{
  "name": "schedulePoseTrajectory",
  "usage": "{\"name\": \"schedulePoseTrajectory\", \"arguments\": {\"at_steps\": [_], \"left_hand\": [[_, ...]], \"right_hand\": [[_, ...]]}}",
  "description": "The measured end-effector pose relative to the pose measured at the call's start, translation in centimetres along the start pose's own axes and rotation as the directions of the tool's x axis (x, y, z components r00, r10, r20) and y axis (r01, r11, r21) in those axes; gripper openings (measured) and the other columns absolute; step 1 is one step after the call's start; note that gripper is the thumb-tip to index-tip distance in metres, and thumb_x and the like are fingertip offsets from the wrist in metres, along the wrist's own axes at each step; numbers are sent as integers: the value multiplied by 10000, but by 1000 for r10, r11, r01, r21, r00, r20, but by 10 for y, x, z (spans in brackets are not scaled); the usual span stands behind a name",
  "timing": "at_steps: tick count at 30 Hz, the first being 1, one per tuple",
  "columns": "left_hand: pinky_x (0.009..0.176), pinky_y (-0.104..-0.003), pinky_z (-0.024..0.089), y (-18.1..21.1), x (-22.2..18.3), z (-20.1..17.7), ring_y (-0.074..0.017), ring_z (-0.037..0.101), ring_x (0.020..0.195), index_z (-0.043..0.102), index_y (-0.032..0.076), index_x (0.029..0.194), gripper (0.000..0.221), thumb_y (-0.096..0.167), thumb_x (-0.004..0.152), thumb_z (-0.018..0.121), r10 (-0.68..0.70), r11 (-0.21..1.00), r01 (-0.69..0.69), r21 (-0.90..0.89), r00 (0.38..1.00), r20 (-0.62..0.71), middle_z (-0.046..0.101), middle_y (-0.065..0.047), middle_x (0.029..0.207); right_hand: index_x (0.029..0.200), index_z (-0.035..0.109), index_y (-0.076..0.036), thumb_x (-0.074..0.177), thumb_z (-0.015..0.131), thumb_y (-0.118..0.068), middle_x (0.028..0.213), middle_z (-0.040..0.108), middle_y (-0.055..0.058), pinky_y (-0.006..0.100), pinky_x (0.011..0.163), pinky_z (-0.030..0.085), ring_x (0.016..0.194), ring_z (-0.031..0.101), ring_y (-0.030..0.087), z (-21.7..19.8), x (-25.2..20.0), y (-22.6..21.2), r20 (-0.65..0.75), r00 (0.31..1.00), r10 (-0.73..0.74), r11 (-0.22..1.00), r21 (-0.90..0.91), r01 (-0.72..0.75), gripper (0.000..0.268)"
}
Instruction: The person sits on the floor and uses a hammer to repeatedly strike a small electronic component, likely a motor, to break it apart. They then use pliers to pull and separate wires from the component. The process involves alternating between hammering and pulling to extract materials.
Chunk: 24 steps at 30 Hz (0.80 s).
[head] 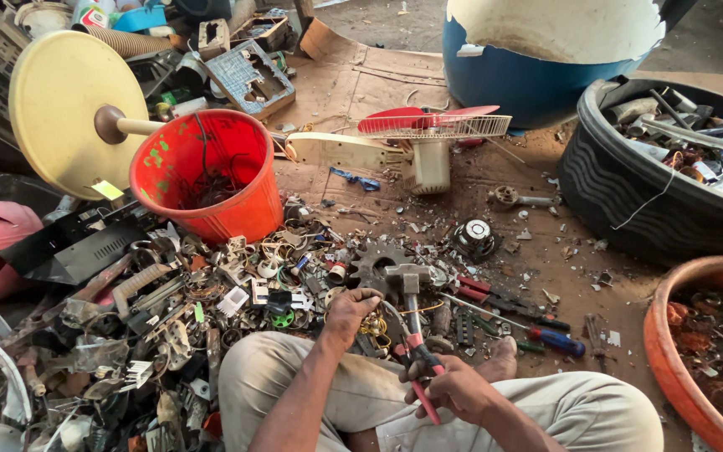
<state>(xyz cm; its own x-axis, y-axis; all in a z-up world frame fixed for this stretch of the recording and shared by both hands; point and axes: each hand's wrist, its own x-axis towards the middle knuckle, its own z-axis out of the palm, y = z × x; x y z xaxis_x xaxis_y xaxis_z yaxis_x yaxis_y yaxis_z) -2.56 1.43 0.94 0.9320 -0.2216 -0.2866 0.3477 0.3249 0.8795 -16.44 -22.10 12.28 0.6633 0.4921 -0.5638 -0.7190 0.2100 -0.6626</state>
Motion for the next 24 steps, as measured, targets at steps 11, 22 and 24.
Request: {"name": "schedulePoseTrajectory", "arguments": {"at_steps": [11, 22, 24], "left_hand": [[688, -220, 538, -2, 3, -5, -108, 676, 748, 725, -10, 1034, 134, 11, 906, 697, -74, 966, 96, -241, 992, 97, 739, -45, 886], [789, -224, 520, 21, -6, -3, -90, 658, 813, 765, -9, 1009, 154, 70, 885, 721, -31, 999, 27, 31, 993, 117, 739, -5, 895], [759, -230, 504, 25, -11, 4, -92, 643, 788, 776, -8, 1001, 154, 73, 880, 727, -45, 995, 37, 92, 995, 88, 734, 2, 873]], "right_hand": [[1059, 590, 112, 667, 486, 121, 1122, 669, 264, 497, 627, 648, 859, 747, 344, 5, -6, -4, 77, 996, -42, 974, 224, 24, 405], [1074, 615, 82, 689, 491, 137, 984, 679, 242, 405, 620, 609, 779, 721, 320, -11, 0, 5, 7, 1000, -15, 992, 126, 14, 409], [1049, 618, 72, 678, 484, 118, 887, 658, 232, 417, 554, 595, 702, 699, 308, -11, 1, 8, 8, 1000, -4, 990, 139, 3, 397]]}}
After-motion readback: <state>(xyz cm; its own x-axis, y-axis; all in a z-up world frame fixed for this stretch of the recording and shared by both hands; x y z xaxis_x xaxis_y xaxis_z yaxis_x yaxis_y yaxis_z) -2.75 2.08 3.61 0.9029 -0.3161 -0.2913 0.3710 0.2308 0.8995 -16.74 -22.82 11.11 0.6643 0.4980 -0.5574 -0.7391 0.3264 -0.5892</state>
